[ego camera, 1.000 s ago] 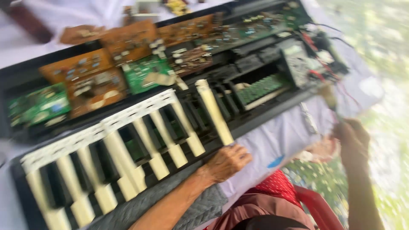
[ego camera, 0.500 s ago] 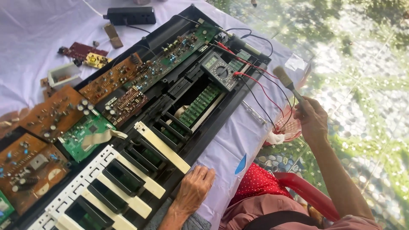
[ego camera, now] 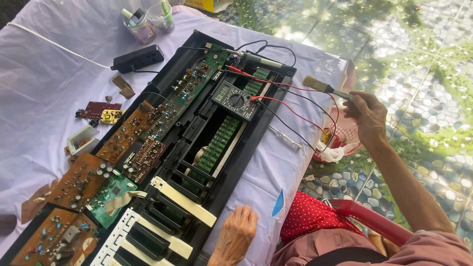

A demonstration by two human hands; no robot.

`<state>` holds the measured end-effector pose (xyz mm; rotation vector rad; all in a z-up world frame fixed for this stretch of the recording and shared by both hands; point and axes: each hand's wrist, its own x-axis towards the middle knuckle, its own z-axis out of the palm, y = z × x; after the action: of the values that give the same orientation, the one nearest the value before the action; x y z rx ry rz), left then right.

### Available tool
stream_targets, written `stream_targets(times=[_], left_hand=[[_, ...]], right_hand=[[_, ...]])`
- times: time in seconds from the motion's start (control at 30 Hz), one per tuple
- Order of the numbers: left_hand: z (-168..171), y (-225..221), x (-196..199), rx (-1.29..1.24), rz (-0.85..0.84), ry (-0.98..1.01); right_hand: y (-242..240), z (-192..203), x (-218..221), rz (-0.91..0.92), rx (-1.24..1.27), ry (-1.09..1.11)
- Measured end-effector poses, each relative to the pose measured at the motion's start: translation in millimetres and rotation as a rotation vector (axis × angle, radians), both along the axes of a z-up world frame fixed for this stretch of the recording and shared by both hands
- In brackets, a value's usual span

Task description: Repairing an electronic keyboard by soldering components on circuit boards and testing with a multimeter

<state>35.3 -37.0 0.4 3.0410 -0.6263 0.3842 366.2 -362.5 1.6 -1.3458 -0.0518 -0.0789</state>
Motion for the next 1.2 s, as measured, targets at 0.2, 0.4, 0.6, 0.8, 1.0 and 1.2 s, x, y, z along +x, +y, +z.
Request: stream_targets(times=[0.2, 0.4, 0.6, 0.8, 1.0, 1.2], left_hand=[[-2, -28, -23, -0.018, -0.007, 0.021], [-65, -24, -49, -0.100, 0.004, -0.055], [-38, -18, 9, -0.213, 0.035, -0.129], [-19, -14, 73, -0.306, 0.066, -0.188], [-14, -14, 74, -0.315, 0.077, -0.208], [-13, -13, 75, -0.323, 0.072, -0.206]], right_hand=[[12, -21, 57, -0.056, -0.071, -0.165], [34, -44, 98, 0.044, -0.179, -0.188], [25, -60, 119, -0.010, -0.706, -0.196], [40, -44, 119, -0.029, -1.080, -0.228], [40, -62, 136, -0.069, -1.296, -0.479], [40, -63, 142, -0.034, -1.264, -0.503]])
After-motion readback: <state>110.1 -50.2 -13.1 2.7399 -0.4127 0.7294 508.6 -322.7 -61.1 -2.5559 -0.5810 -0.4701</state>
